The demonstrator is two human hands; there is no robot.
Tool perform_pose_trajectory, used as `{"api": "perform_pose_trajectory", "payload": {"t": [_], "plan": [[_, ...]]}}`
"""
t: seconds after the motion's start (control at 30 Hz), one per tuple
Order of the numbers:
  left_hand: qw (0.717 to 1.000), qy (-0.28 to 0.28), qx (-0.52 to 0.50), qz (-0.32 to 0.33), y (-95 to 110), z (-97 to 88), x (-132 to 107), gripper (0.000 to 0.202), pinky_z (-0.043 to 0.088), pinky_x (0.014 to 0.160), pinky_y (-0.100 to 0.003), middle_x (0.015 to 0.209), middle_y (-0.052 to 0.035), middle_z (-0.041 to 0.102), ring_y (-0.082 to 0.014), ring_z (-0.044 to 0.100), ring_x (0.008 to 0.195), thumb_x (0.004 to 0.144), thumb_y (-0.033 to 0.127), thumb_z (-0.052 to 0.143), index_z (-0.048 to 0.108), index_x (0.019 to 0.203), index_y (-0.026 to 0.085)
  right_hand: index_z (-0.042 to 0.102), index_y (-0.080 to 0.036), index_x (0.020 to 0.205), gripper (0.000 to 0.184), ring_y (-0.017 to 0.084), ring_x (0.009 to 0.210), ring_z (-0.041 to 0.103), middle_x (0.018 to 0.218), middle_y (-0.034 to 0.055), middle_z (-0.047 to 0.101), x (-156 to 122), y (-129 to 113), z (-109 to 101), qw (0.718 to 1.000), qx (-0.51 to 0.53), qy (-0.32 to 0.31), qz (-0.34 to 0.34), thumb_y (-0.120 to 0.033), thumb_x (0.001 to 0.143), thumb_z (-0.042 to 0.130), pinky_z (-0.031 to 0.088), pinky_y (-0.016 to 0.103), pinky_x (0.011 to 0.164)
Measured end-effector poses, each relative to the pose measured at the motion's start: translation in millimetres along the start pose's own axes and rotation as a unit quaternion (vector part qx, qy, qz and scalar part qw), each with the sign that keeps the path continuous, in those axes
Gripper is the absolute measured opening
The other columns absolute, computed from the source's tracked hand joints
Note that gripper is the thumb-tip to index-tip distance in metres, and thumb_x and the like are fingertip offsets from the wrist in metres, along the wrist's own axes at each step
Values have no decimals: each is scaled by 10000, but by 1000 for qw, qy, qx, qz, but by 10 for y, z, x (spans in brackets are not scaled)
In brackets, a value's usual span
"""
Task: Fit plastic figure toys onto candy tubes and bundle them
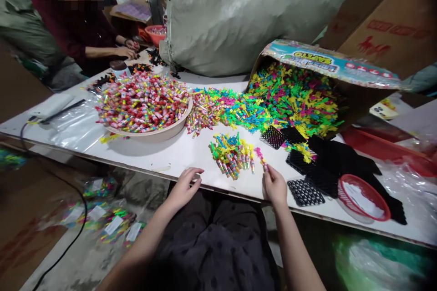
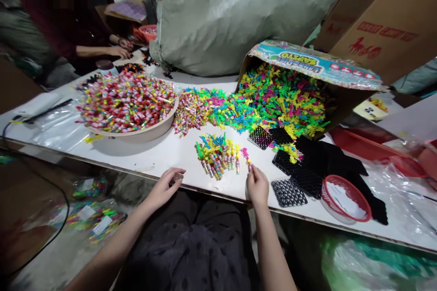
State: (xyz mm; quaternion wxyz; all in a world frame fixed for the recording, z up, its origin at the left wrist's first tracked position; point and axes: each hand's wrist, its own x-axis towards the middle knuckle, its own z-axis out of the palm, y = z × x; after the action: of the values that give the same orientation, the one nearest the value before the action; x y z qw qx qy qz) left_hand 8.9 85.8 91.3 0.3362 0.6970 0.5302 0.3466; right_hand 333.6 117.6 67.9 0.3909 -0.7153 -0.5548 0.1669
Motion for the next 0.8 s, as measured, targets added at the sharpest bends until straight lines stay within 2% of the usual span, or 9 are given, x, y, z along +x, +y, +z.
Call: {"api": "perform_pose_trajectory", "payload": {"t": [0.1,0.17,0.27,0.43,0.6,0.7,0.8], "plan": [[992,50,113,41,-118,-102,272,215,388,879,-342,1020,-58,588,-194,505,982,840,227,429,553,1013,201,589,-136,1149,446,277,1112,512,1136,148,603,-20,68,105,995,-38,-24,-85,-388,806,452,374,433,971],[976,89,196,34,-187,-142,513,214,392,873,-335,1019,-49,596,-197,508,971,825,210,443,565,1001,205,563,-126,1170,458,261,1076,533,1134,150,600,-34,77,119,997,-16,-12,-80,-392,815,448,401,413,948],[946,143,290,-15,-270,-140,905,266,395,869,-353,1040,-60,589,-225,503,977,805,218,467,555,1056,203,574,-117,1130,432,241,1009,561,1073,143,622,-43,94,88,999,16,18,-46,-386,821,437,431,395,909],[921,213,316,-75,-382,-56,1368,416,378,867,-439,1072,-143,570,-310,474,1021,784,259,498,472,1178,132,623,-128,1010,361,238,933,567,973,127,645,-45,116,46,997,-13,11,-69,-357,815,424,438,396,869],[915,249,298,-109,-458,-11,1433,418,397,854,-412,1065,-152,593,-296,512,1007,779,185,463,448,1189,108,631,-132,969,345,243,924,558,960,127,641,-44,102,54,997,-21,7,-74,-347,804,417,430,400,856],[915,273,273,-118,-444,-19,1327,409,404,851,-409,1035,-157,597,-297,520,1006,777,175,437,442,1178,94,621,-135,989,351,246,940,559,971,127,642,-51,124,67,999,-2,8,-53,-351,788,430,418,405,872],[920,296,232,-113,-405,-50,1149,378,425,820,-386,933,-129,614,-271,552,938,783,155,390,441,1153,98,565,-127,1097,407,236,946,572,1022,131,633,27,133,77,997,69,14,-9,-345,779,434,425,393,863]]}}
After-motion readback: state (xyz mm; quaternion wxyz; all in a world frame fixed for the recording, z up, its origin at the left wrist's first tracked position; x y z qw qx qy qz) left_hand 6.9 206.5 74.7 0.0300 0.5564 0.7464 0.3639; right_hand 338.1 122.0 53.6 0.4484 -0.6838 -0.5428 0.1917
